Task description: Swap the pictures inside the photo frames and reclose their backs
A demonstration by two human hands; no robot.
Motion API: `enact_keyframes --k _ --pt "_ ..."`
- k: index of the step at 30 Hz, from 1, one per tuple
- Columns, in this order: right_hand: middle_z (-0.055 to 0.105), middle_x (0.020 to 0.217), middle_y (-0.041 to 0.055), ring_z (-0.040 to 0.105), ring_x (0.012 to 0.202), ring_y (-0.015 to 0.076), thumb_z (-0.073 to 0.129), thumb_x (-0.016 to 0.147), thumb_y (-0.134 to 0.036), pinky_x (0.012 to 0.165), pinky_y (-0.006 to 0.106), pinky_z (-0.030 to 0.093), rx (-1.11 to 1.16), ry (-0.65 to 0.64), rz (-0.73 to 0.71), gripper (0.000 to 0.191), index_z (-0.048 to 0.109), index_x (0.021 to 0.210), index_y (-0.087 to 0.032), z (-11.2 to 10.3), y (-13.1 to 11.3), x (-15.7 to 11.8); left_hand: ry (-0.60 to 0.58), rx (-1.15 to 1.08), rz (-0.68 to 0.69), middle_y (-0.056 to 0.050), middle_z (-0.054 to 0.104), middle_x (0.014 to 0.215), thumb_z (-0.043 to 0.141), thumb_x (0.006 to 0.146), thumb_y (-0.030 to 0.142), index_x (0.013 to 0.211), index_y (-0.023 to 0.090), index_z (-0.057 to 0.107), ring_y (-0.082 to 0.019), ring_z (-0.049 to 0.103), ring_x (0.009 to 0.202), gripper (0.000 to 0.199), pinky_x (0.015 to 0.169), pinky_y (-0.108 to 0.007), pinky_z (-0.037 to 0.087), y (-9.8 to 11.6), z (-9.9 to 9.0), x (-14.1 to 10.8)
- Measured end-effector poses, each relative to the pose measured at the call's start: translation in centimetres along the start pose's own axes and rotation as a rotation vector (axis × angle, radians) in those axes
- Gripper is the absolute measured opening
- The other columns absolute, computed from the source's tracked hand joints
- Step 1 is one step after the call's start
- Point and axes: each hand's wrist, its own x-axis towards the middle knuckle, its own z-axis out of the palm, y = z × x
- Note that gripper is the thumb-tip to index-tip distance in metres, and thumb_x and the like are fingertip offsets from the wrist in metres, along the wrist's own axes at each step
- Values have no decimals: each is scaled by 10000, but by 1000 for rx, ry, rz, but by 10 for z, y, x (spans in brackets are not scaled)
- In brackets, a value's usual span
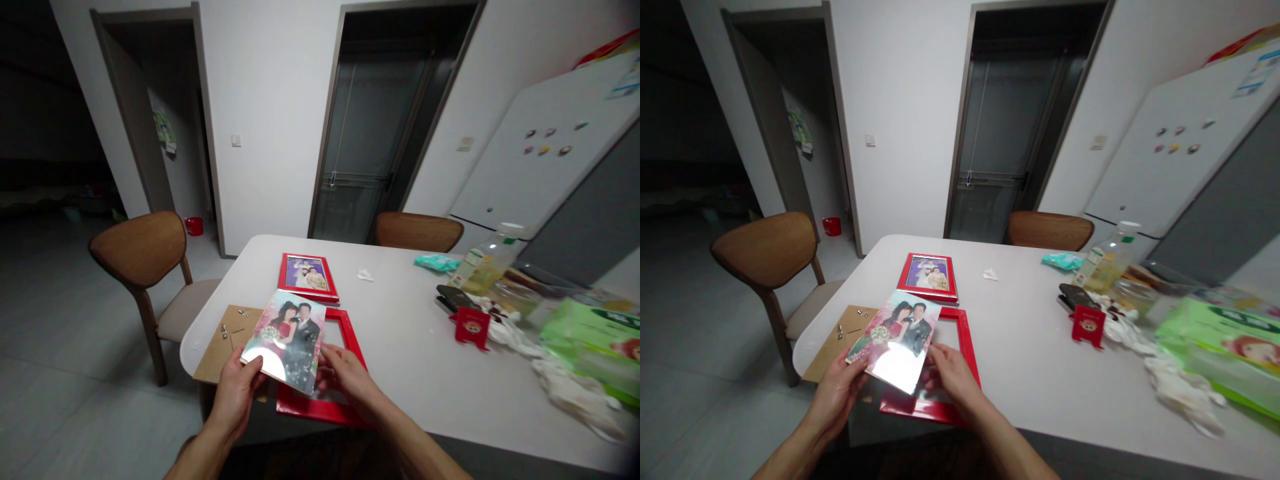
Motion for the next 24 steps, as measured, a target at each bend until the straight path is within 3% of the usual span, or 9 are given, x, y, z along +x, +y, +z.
enact_keyframes --k 4,8,11,15,20,24 --pt "647 792 35 599 594 135 498 703 -336 526 243 473 284 31 -78 433 454 1106 -183 7 -8 0 -100 53 -57 -28 651 802 632 587 215 970 149 525 -166 608 697 403 594 -227 463 -5 13 -9" --pt "660 751 39 609 574 157 464 681 -238 514 260 482 266 99 -69 442 442 1117 -165 -2 -8 0 -273 87 -107 -41 649 832 610 596 182 1001 143 518 -189 608 728 417 679 -284 463 -8 21 -8" --pt "662 686 37 607 538 165 447 665 -204 483 257 476 185 145 -39 441 462 1101 -147 -15 -7 -2 -291 152 -112 -62 630 885 583 600 179 1057 148 466 -189 604 749 473 687 -298 463 -11 23 -1" --pt "663 667 29 605 520 172 439 660 -208 461 256 467 68 199 -48 461 454 1117 -150 -36 -7 1 -205 340 62 -125 555 1041 582 598 198 1096 123 423 -197 537 952 528 833 -298 411 -17 20 7" --pt "663 665 25 601 500 167 422 668 -206 468 259 462 4 189 -26 463 439 1127 -154 -46 -1 10 -299 800 261 -102 547 1091 533 633 154 1066 160 492 -217 491 1020 435 908 -343 351 -15 21 -2" --pt "665 670 31 608 524 169 421 669 -201 496 259 463 -17 102 -6 434 462 1096 -141 -43 -3 12 -349 991 345 -101 512 1155 529 629 146 1080 176 510 -233 439 1086 452 948 -368 313 -16 24 -7"
